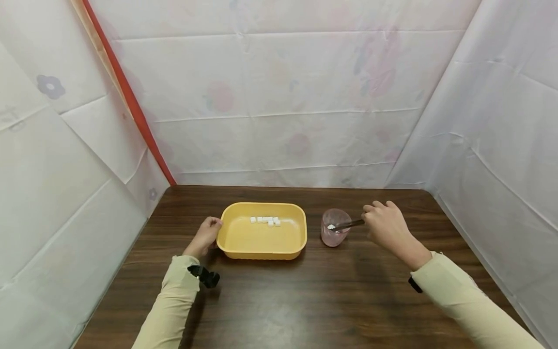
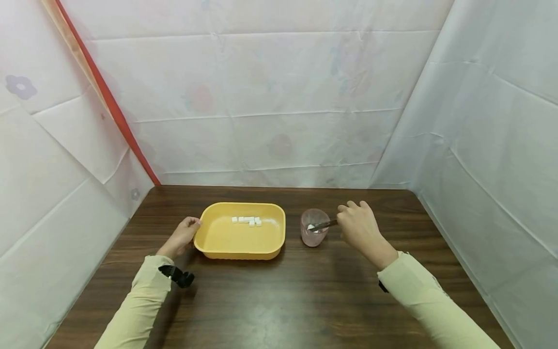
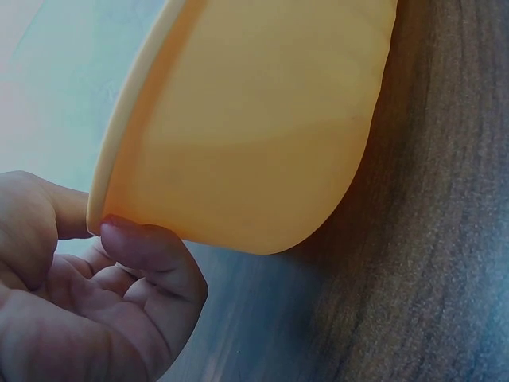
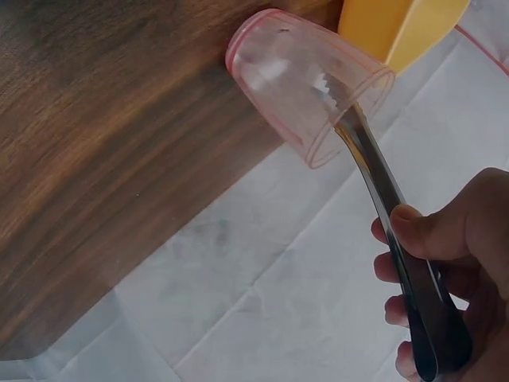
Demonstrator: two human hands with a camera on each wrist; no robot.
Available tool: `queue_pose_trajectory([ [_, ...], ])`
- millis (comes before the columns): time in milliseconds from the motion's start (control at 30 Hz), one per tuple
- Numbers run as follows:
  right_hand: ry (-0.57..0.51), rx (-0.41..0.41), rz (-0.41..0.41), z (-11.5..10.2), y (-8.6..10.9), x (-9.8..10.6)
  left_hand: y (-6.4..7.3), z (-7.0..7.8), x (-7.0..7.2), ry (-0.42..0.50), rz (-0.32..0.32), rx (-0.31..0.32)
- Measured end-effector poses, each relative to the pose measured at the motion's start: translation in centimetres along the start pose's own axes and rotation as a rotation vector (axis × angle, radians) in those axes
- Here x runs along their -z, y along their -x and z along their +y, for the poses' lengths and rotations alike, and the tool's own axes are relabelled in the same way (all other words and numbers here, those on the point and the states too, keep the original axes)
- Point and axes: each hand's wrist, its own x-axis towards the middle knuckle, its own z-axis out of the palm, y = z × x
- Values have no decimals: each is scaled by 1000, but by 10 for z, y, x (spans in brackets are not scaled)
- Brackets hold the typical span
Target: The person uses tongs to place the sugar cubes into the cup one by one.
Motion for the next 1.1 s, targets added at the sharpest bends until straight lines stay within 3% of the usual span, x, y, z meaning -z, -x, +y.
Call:
queue_pose_trajectory([
  [467,11,49,-89,-6,-15,-9,-1,2,1,-5,3,3],
  [1100,34,79,-81,-13,-22,-12,-1,-2,0,6,10,-5],
])
